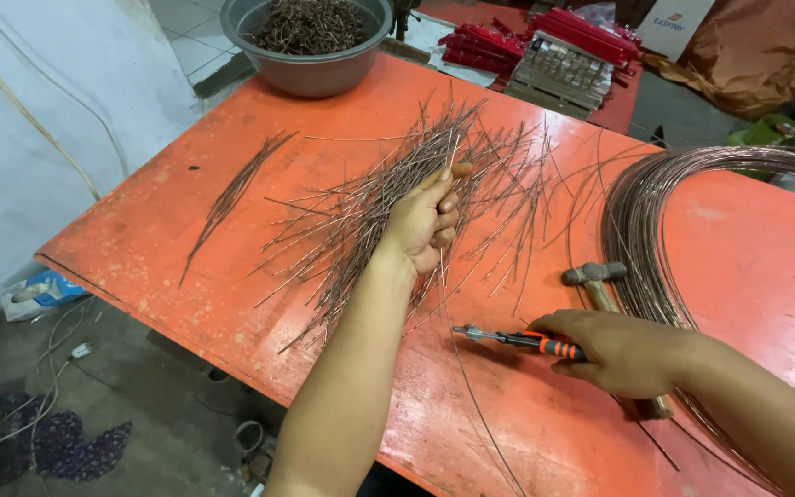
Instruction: The person repeatedly cuts short lengths of copper wire from a coil using pliers. Each cut piece is placed into a growing pile on the table. The person handles the wire and pliers throughout the clip.
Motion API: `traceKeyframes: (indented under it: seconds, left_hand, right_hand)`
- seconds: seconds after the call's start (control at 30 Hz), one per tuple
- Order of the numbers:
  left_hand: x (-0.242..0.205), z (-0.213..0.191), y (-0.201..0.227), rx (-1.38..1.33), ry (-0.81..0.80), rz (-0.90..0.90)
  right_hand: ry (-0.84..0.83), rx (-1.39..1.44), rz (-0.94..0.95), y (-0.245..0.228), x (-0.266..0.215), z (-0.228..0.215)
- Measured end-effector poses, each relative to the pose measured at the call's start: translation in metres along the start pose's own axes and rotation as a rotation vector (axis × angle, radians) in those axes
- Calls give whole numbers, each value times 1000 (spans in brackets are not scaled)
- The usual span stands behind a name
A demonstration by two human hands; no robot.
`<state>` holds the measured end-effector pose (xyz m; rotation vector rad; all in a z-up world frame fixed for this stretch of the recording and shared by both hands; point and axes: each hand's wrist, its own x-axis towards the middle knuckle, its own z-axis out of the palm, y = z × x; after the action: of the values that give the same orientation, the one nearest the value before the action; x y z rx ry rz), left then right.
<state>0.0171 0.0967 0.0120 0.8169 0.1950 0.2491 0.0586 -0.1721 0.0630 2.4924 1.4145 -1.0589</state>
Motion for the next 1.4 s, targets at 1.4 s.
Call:
traceKeyframes:
  seconds: [1.4]
  left_hand:
    - [-2, 2, -1, -67, -80, 35]
  right_hand:
    - [-34, 35, 30, -17, 11, -13]
